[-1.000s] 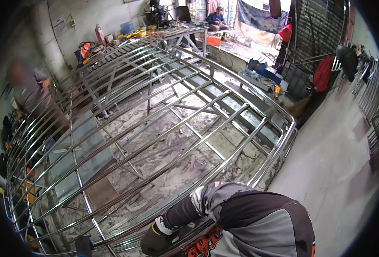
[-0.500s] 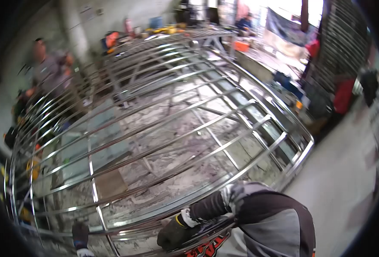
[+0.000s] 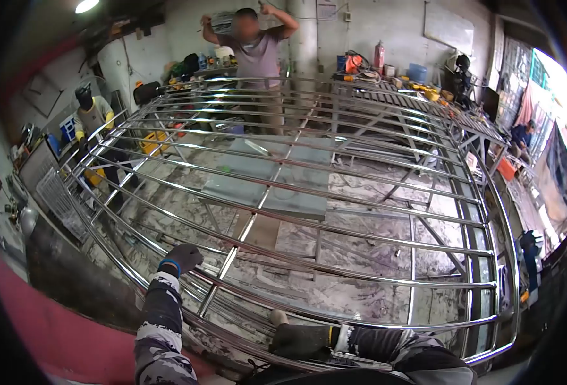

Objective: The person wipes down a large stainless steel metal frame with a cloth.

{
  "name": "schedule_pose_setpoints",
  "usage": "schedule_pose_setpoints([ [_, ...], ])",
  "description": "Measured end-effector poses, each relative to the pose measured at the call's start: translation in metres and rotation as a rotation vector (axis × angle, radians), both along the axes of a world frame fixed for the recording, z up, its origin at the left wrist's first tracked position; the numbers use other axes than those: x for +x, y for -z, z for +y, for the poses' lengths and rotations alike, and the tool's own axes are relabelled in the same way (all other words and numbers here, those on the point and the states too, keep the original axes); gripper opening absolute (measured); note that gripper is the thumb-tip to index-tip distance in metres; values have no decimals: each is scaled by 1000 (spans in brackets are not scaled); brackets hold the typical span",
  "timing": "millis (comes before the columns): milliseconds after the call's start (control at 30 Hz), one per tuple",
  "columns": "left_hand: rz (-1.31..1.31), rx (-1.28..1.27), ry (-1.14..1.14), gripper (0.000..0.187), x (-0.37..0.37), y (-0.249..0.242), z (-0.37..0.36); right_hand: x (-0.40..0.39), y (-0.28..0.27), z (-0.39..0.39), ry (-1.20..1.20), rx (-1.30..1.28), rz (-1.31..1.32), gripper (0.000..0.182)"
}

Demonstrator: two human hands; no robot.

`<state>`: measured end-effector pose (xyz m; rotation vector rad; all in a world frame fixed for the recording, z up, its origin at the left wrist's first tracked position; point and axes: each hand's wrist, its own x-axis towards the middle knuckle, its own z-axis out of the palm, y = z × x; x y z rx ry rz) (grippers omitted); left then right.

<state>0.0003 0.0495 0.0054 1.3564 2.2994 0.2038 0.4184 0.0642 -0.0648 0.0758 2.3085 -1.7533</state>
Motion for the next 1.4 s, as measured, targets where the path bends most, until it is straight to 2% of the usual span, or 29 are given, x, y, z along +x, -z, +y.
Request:
schedule_pose_setpoints([
  [100, 20, -19, 2, 39, 1, -3, 2, 1, -8, 4, -61, -15, 107, 35],
  [200, 39, 16, 7, 36, 2, 3, 2, -5, -59, 3, -8, -61, 68, 34],
  [233, 17, 38, -14, 36, 0, 7, 1, -6, -54, 1, -10, -62, 69, 34],
  [300, 5, 66, -33, 37, -6, 11, 2, -10, -38, -1, 26, -126, 274, 22],
  [400, 43, 86, 41, 37, -8, 12, 1, -7, -29, -14, 159, -203, 220, 22],
  [467, 9, 38, 16, 37, 0, 3, 1, -7, -35, -11, 125, -166, 177, 21],
  [567, 11, 7, -4, 37, 3, -2, 1, -9, -28, -6, 12, -250, 253, 28],
  [633, 6, 20, -1, 37, 4, 0, 1, -8, -40, -5, 6, -89, 116, 32],
  [767, 13, 4, -11, 37, 3, 2, 2, -9, -44, -2, -44, -102, 105, 35],
  [867, 10, -13, -8, 39, 3, 1, 3, -8, -41, -3, -22, 1, 112, 32],
  [933, -13, 0, 35, 39, -4, 8, 3, -11, -28, -2, -65, 176, 95, 30],
  [1067, 8, 30, 36, 37, -4, 11, 2, -10, -34, -2, -49, 202, 79, 29],
  [1133, -4, -4, 31, 38, 0, 5, 2, -11, -37, -2, -46, -21, 127, 27],
  [1167, -17, -32, 24, 40, 1, 3, 4, -13, -25, -2, -48, -20, 124, 27],
  [1200, -21, -32, 21, 40, 2, 3, 5, -18, -16, -4, 3, -277, 84, 24],
  [1267, 2, -23, 21, 41, 3, 3, 4, -16, -3, -9, 49, -539, 34, 23],
  [1300, 15, -35, 22, 42, 3, 2, 4, -12, -30, -11, 85, -325, 76, 25],
  [1367, 19, -22, 30, 41, 2, 5, 4, -10, -46, -10, 114, -110, 113, 28],
  [1400, 29, -10, 46, 40, 2, 5, 4, -10, -47, -9, 81, -99, 121, 28],
])
